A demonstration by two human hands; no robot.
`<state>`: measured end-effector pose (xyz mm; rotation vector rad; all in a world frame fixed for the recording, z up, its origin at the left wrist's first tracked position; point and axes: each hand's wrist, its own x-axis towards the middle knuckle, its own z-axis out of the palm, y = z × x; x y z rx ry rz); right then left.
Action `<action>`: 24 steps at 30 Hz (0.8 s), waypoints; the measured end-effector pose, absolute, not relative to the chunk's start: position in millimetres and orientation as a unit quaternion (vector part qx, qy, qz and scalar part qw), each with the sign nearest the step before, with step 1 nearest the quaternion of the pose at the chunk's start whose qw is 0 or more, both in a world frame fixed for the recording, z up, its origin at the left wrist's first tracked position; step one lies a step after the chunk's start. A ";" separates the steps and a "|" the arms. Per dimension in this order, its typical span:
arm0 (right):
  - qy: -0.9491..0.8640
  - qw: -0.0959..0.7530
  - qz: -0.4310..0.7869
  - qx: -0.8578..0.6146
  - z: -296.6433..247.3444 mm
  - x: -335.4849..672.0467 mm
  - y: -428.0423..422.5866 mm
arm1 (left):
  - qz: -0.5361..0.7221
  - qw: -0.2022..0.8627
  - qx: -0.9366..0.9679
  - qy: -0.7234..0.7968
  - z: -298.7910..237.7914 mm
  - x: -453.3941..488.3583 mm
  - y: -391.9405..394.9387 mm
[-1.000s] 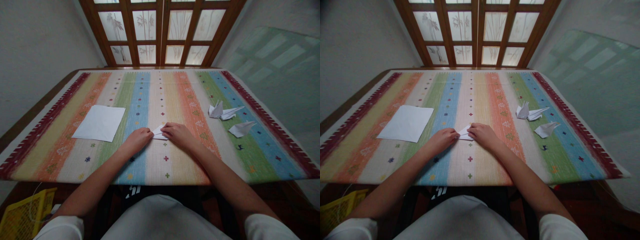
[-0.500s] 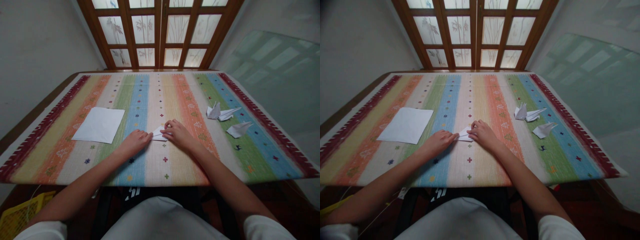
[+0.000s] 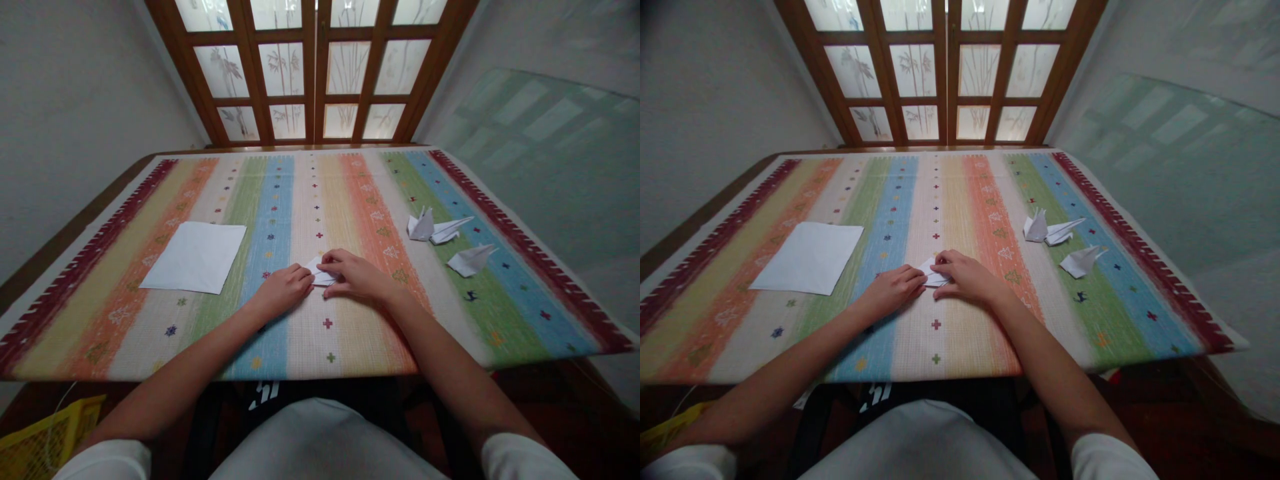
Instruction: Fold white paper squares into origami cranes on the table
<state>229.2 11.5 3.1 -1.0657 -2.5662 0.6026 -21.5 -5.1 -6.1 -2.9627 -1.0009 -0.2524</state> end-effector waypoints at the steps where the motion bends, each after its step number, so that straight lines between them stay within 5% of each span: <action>1: -0.893 0.148 0.217 -0.365 3.4 231.1 12.4 | -0.093 0.000 -0.943 -0.319 -6.8 -22.4 -4.7; 12: -0.901 0.168 0.161 -0.367 5.6 224.7 16.7 | -0.173 -0.067 -0.906 -0.381 -12.8 -22.3 0.8; 24: -0.826 0.222 0.301 -0.421 10.6 231.5 15.3 | -0.290 -0.424 -0.751 -0.415 2.5 -27.3 7.6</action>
